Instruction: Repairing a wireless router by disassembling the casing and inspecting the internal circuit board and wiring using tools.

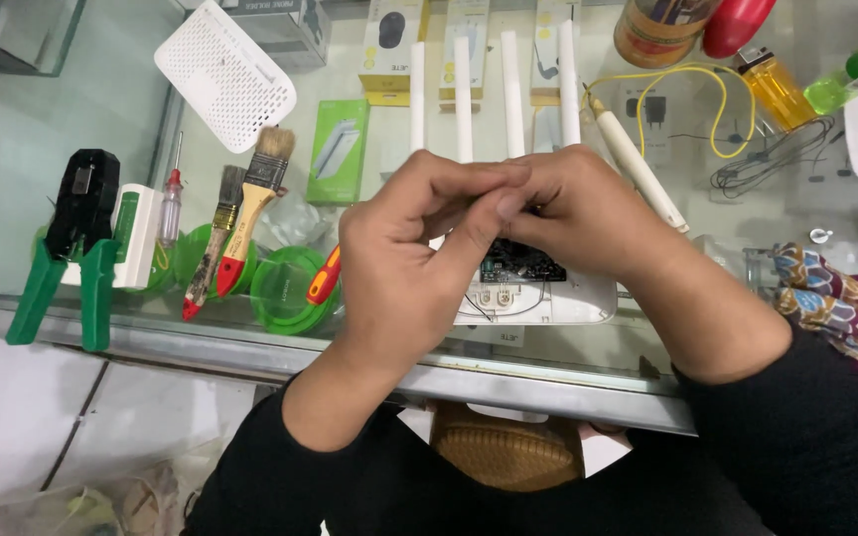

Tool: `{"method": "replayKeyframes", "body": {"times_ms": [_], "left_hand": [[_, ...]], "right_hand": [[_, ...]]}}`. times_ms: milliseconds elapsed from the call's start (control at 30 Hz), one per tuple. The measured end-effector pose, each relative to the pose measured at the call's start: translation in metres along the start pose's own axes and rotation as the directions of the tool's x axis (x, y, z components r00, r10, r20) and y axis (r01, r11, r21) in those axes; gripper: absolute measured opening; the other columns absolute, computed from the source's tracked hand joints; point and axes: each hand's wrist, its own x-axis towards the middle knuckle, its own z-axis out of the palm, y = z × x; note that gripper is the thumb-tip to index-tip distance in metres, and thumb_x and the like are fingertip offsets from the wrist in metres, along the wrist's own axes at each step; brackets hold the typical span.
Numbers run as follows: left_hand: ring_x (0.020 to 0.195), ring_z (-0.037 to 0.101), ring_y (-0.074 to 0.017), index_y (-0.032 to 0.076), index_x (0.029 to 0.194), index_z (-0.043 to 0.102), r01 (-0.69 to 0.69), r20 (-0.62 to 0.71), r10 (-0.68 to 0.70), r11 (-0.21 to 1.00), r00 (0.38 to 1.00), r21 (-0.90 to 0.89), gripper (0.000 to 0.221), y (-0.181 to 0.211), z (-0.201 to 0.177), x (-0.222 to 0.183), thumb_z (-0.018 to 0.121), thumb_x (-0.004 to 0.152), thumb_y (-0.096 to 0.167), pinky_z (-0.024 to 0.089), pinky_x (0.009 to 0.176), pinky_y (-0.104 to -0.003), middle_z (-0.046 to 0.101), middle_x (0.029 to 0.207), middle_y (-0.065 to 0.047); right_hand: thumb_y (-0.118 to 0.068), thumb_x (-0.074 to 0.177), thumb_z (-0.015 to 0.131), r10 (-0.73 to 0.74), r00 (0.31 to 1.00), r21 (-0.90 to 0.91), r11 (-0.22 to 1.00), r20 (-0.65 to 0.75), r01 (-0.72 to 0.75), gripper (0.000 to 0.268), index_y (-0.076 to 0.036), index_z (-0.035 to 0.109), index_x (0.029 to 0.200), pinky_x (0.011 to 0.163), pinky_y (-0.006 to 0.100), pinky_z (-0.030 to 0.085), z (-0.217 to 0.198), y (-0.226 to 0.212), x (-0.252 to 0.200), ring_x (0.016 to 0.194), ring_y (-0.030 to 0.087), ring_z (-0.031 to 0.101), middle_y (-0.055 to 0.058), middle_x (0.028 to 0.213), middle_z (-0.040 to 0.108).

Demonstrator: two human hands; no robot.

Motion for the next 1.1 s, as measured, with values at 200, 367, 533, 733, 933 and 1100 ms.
{"method": "replayKeyframes", "body": {"times_ms": [200, 367, 533, 733, 933, 1100], "left_hand": [[0.113, 0.075, -0.0233, 0.000, 0.109, 0.066, 0.002, 0.058, -0.004, 0.999, 0.998, 0.040, 0.013, 0.004, -0.007, 0.007, 0.062, 0.102, 0.010, 0.062, 0.101, -0.029, 0.075, 0.117, -0.016], [0.121, 0.073, -0.0253, 0.004, 0.113, 0.063, -0.029, 0.132, 0.017, 0.996, 0.991, 0.089, 0.015, 0.005, -0.016, 0.011, 0.054, 0.106, 0.013, 0.060, 0.106, -0.032, 0.072, 0.127, -0.019], [0.128, 0.069, -0.0246, 0.008, 0.115, 0.060, -0.067, 0.296, 0.016, 0.985, 0.955, 0.161, 0.023, 0.010, -0.022, 0.016, 0.041, 0.108, 0.019, 0.055, 0.109, -0.033, 0.067, 0.138, -0.017], [0.133, 0.066, -0.0274, 0.008, 0.104, 0.057, -0.069, 0.336, 0.007, 0.982, 0.942, 0.173, 0.019, 0.013, -0.028, 0.017, 0.039, 0.103, 0.014, 0.054, 0.103, -0.032, 0.073, 0.127, -0.019], [0.111, 0.072, -0.0221, 0.006, 0.116, 0.073, -0.245, 0.149, 0.207, 0.915, 0.967, 0.319, 0.021, 0.002, -0.018, 0.008, 0.074, 0.097, 0.013, 0.061, 0.089, -0.031, 0.074, 0.115, -0.010], [0.096, 0.079, -0.0233, 0.006, 0.119, 0.072, -0.338, 0.124, 0.323, 0.774, 0.938, 0.535, 0.019, -0.013, -0.012, 0.009, 0.067, 0.102, 0.013, 0.061, 0.082, -0.034, 0.079, 0.109, -0.009]], "right_hand": [[-0.024, 0.097, 0.073, -0.035, 0.998, -0.141, 0.990, -0.057, 0.026, 0.015, -0.009, 0.071, 0.094, 0.069, 0.035, 0.048, 0.005, 0.002, 0.002, 0.081, 0.020, 0.070, 0.003, 0.089, 0.074], [-0.027, 0.096, 0.077, 0.006, 0.997, -0.227, 0.974, -0.080, -0.024, 0.031, -0.009, 0.058, 0.078, 0.061, 0.038, 0.040, 0.009, 0.003, 0.004, 0.066, 0.023, 0.056, 0.004, 0.069, 0.060], [-0.026, 0.091, 0.080, 0.122, 0.986, -0.194, 0.970, -0.116, -0.143, 0.015, -0.015, 0.069, 0.092, 0.062, 0.035, 0.044, 0.012, -0.004, 0.003, 0.066, 0.015, 0.061, -0.001, 0.075, 0.071], [-0.031, 0.090, 0.075, 0.229, 0.970, -0.209, 0.948, -0.078, -0.241, 0.017, -0.016, 0.070, 0.083, 0.062, 0.035, 0.044, 0.015, -0.007, 0.006, 0.067, 0.014, 0.057, -0.001, 0.069, 0.064], [-0.011, 0.083, 0.066, 0.094, 0.992, -0.144, 0.984, -0.088, -0.106, 0.028, -0.011, 0.044, 0.066, 0.057, 0.033, 0.035, 0.014, 0.005, 0.003, 0.064, 0.014, 0.039, 0.002, 0.063, 0.042], [-0.012, 0.090, 0.072, 0.138, 0.985, -0.121, 0.981, -0.099, -0.150, 0.021, -0.011, 0.056, 0.076, 0.060, 0.031, 0.039, 0.015, -0.001, 0.006, 0.067, 0.010, 0.046, -0.001, 0.066, 0.054]]}}
